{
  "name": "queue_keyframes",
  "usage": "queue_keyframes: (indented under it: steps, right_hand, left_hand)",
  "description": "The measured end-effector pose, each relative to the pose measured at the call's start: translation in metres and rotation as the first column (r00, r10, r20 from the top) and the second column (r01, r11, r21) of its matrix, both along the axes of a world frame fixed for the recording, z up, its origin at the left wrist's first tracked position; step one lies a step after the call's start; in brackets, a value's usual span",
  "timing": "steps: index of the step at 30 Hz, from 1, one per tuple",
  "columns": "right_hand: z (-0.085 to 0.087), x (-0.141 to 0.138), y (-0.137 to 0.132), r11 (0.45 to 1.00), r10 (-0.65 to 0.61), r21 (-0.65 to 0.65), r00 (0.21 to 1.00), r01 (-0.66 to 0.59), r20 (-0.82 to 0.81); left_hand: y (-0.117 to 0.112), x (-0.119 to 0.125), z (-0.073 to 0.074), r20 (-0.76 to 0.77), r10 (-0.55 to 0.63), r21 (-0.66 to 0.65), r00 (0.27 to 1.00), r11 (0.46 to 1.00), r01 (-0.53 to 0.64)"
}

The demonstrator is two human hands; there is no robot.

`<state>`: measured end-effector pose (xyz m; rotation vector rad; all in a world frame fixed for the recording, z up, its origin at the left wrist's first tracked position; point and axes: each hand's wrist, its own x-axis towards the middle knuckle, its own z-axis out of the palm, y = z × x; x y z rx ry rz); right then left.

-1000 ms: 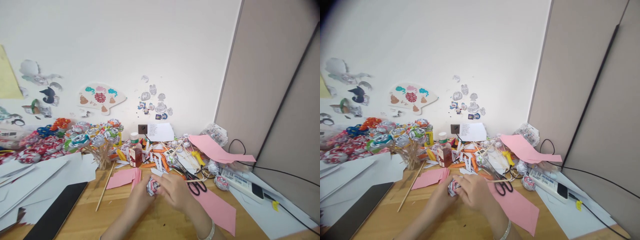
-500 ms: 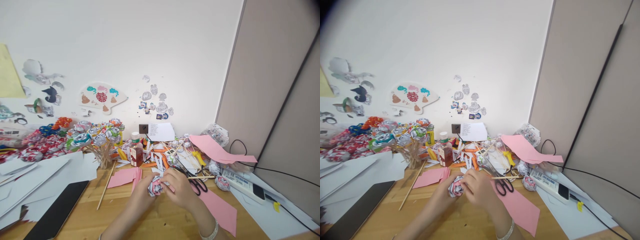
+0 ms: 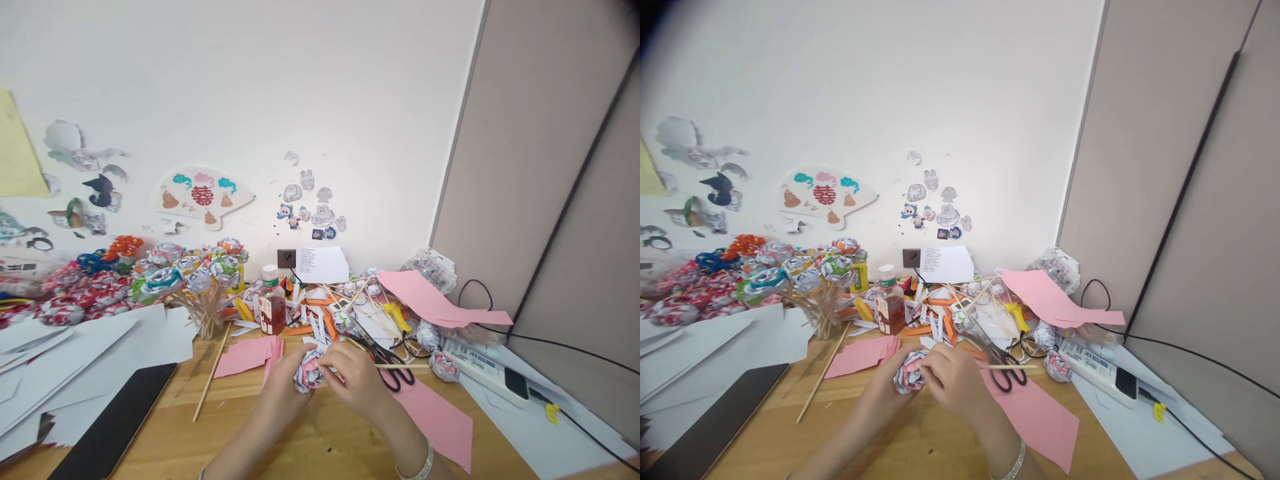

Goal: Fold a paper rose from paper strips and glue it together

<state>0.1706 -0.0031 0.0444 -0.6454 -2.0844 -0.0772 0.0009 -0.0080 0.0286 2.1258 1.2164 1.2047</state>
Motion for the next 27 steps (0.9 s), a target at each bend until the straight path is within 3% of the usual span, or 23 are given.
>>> queue_keyframes:
  steps: [12,18,27]
  right_hand:
    - [-0.005,0.001,0.002,0.965,-0.170,0.234,0.963,0.119,0.210]
    - [-0.003,0.001,0.003,0.968,-0.190,0.203,0.956,0.145,0.225]
    - [-0.007,0.004,0.008,0.981,-0.146,0.161,0.965,0.112,0.218]
  left_hand:
    - [0.001,-0.001,-0.003,-0.017,0.020,0.008,1.000,1.000,-0.020]
    - [0.000,0.001,-0.001,-0.035,0.007,0.040,0.999,0.999,-0.006]
    - [0.002,-0.002,-0.009,-0.059,0.005,0.036,0.998,0.999,-0.003]
